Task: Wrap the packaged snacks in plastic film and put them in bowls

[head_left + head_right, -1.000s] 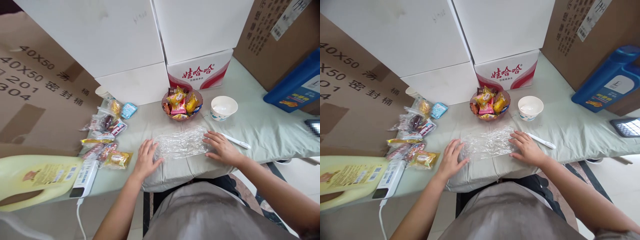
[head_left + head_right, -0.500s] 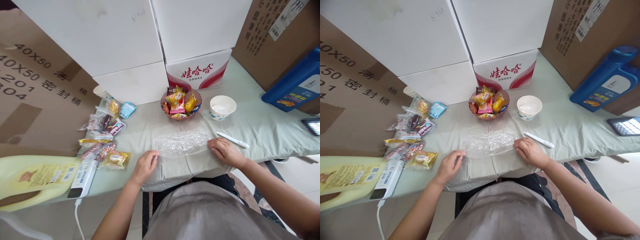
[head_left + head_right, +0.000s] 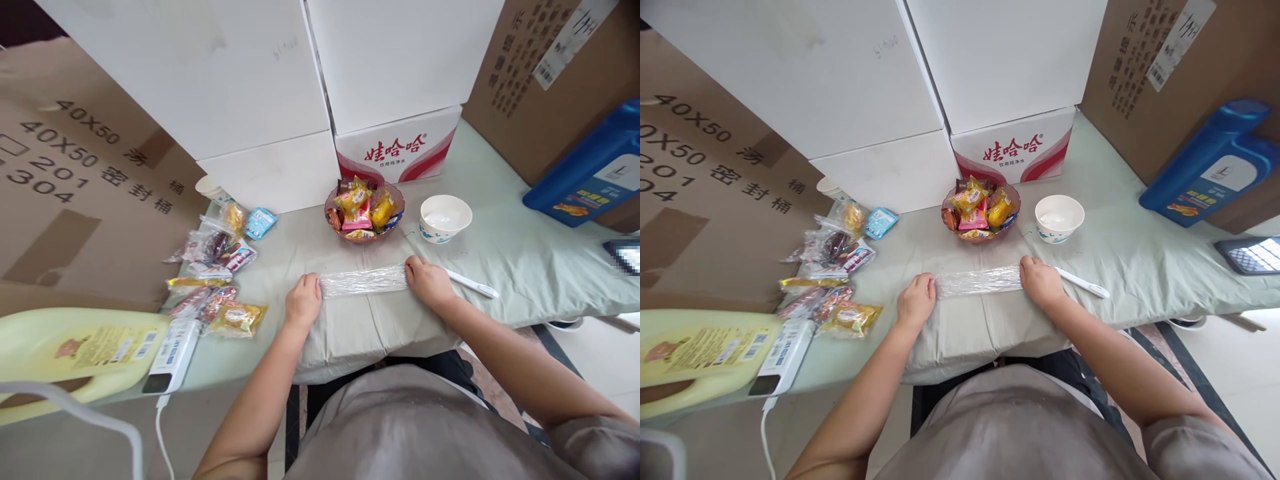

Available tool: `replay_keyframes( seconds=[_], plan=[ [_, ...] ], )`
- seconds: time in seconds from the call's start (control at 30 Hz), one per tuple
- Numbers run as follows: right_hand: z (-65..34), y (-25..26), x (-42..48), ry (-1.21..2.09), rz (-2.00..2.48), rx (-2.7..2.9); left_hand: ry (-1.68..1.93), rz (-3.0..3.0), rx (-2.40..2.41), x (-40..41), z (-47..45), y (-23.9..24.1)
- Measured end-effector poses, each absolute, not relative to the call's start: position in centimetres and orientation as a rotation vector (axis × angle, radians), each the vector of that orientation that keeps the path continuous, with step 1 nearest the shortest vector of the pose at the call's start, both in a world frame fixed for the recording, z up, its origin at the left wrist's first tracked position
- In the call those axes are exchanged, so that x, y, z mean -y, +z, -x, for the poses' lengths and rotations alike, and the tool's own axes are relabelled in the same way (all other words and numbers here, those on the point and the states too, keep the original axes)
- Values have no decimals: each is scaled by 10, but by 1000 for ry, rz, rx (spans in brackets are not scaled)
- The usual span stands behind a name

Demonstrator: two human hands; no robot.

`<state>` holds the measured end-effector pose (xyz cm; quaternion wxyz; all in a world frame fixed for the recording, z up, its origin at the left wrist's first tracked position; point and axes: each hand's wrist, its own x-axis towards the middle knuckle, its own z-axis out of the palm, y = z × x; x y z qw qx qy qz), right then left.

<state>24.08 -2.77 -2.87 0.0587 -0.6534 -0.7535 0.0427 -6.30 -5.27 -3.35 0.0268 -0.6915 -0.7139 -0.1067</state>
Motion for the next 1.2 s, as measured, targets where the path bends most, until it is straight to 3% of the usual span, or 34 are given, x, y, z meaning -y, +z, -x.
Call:
replay_keyframes(
  seconds=[0.17,0.3,0.43,0.67,1.07,1.2],
  plan=[
    [-241,-23,29,-4,1932,2265,-283,2089,2125,56,58,-21],
    [-229,-16,38,-107,1490,2329,-539,2172,1875,65,35,-7],
    [-211,-24,44,90,1079,2690,-544,2503,1753,71,7,-11],
    [-261,-34,52,140,1296,2692,-344,2279,2040,71,34,-25],
    [-277,-29,148,229,914,2584,-350,2549,1942,79,-17,-26],
    [-269,-8,150,434,716,2595,-337,2699,1834,82,-21,-28]
  ],
)
